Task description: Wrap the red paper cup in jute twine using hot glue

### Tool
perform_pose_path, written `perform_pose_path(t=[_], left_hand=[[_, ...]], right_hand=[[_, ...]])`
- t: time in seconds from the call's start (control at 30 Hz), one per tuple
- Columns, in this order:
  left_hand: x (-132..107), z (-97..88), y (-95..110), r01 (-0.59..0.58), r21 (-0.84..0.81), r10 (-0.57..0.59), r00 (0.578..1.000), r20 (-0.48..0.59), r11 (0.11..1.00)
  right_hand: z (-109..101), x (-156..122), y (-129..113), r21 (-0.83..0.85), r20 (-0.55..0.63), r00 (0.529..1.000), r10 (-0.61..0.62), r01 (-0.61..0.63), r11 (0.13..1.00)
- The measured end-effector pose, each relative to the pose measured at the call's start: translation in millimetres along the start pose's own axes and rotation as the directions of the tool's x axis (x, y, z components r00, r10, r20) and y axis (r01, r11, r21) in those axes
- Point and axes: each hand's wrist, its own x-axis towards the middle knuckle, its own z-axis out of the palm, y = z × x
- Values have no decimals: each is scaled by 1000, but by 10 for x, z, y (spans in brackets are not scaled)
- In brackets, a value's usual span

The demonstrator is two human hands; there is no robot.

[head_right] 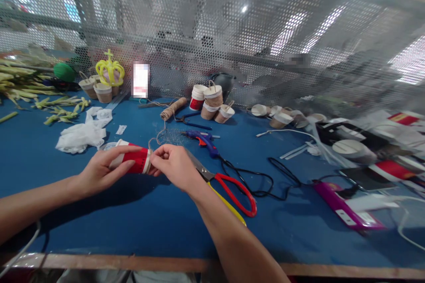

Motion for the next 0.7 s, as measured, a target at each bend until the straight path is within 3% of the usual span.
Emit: perform_pose_path(t=[0.13, 0.3, 0.43, 0.5, 0.57, 0.7], left_hand=[[12, -8, 11, 0, 8, 0, 1000, 3, 1000], [3, -28, 13, -51, 20, 52, 998, -31, 998], [-13, -34, 16, -64, -1, 64, 998, 0, 998], [2, -32, 29, 7, -38, -8, 1000, -15, 999], [34, -27, 44, 148, -145, -154, 988, -32, 978], [113, -4, 46, 402, -500, -454, 891, 20, 767]], right_hand=[[-4, 13, 9, 30, 11, 1000, -7, 7, 1000], [-49, 35, 19, 218, 97, 991, 89, -109, 970], [-54, 45, 8, 264, 107, 986, 125, -150, 953], [-44, 49, 1, 263, 97, 986, 134, -156, 952], [-32, 51, -3, 269, 79, 988, 135, -152, 951], [-23, 47, 6, 273, 16, 997, 80, -81, 959]])
